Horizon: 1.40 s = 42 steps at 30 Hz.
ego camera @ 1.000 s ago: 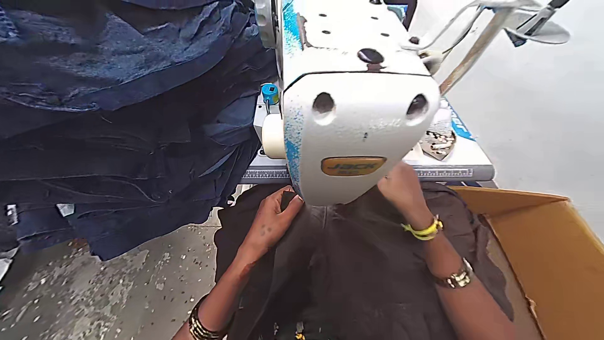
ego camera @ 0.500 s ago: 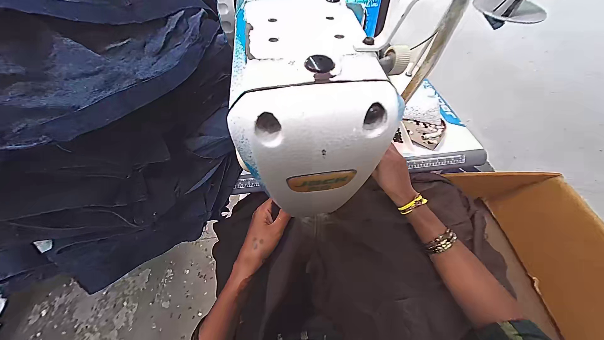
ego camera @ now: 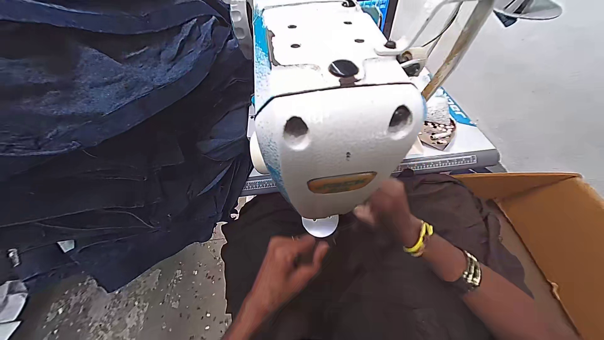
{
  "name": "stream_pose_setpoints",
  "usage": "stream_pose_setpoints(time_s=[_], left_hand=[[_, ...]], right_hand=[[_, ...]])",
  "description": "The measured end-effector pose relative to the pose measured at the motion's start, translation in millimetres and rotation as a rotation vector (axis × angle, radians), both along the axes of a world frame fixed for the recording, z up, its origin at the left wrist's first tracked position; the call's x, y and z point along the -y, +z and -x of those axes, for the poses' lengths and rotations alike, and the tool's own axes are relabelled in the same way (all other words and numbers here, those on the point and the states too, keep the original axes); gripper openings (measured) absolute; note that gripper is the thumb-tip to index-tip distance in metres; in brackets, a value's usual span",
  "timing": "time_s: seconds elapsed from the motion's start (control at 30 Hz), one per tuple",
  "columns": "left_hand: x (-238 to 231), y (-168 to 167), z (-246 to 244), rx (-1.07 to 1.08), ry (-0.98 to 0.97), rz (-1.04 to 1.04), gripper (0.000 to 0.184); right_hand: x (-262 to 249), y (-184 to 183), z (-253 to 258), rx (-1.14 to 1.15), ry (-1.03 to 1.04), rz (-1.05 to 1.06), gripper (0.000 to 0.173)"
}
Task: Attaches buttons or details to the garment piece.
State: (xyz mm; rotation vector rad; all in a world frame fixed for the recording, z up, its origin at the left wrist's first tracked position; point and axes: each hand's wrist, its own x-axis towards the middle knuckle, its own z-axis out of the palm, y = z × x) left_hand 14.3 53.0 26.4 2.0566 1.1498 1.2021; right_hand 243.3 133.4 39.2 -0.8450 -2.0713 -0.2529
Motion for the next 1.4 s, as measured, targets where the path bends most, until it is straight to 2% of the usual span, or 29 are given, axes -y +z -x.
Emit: stream_pose_setpoints(time_s=[0.07,0.1,0.2,0.27,0.33,0.4,0.43,0.53,0.6,0.8,0.87,0.93,1.0,1.03,1.13,1.23,1.3,1.37,1.4], left_hand=[[12.7,3.5,2.4,0.024,-0.168,-0.006,0.04],[14.1,0.9,3.6,0.055,-0.184,0.023,0.041],[7.1,-2.0,8.5,0.112,-0.172,0.059,0.034],[8.3,0.3,7.0,0.155,-0.194,0.07,0.031],[6.5,3.9,11.9,0.2,-0.15,0.092,0.027],[-1.5,10.1,33.7,0.224,-0.016,0.148,0.021],[-5.3,11.6,49.7,0.222,0.056,0.195,0.018],[-14.6,1.0,92.8,0.121,0.276,0.349,0.019],[-17.2,-9.5,104.5,0.058,0.334,0.387,0.022],[-11.6,-20.1,116.6,0.022,0.404,0.345,0.023],[-10.1,-25.6,113.9,0.016,0.404,0.38,0.024],[-15.4,-28.6,108.1,0.002,0.406,0.375,0.025],[-21.2,-21.9,104.6,-0.011,0.415,0.337,0.026],[-23.3,-17.3,101.2,-0.017,0.419,0.32,0.027],[-29.4,-8.0,90.0,-0.057,0.389,0.285,0.03],[-34.0,-9.1,85.2,-0.19,0.398,0.234,0.035],[-33.0,-13.0,78.2,-0.327,0.427,0.128,0.037],[-30.2,-13.2,64.6,-0.38,0.359,0.045,0.029],[-30.2,-13.2,56.5,-0.362,0.302,0.04,0.034]], right_hand=[[12.6,-0.6,19.1,0.149,0.171,-0.138,0.024],[13.9,2.3,25.7,0.197,0.195,-0.159,0.024],[6.2,9.7,33.3,0.232,0.136,-0.158,0.023],[7.8,8.9,32.8,0.173,0.13,-0.088,0.022],[18.8,7.0,31.2,0.004,0.249,0.189,0.021],[36.1,9.7,27.5,-0.123,0.41,0.535,0.03],[41.8,8.7,22.8,-0.143,0.412,0.626,0.031],[31.9,0.9,5.3,-0.142,0.166,0.673,0.024],[20.6,-1.9,6.5,-0.152,0.074,0.697,0.023],[10.6,11.0,34.0,-0.173,-0.089,0.935,0.043],[12.0,9.4,33.9,-0.194,-0.077,0.935,0.039],[9.2,5.2,25.0,-0.231,0.036,0.915,0.034],[5.3,-0.5,9.9,-0.28,0.15,0.904,0.031],[4.2,-2.5,2.1,-0.299,0.134,0.902,0.027],[5.2,-5.2,-13.0,-0.273,-0.005,0.895,0.02],[6.3,-5.3,-21.3,-0.104,-0.101,0.745,0.026],[-0.4,-3.1,-31.7,0.001,-0.2,0.663,0.025],[-17.6,-6.8,-46.1,0.077,-0.348,0.521,0.022],[-30.2,-12.3,-52.4,0.114,-0.404,0.44,0.021]])
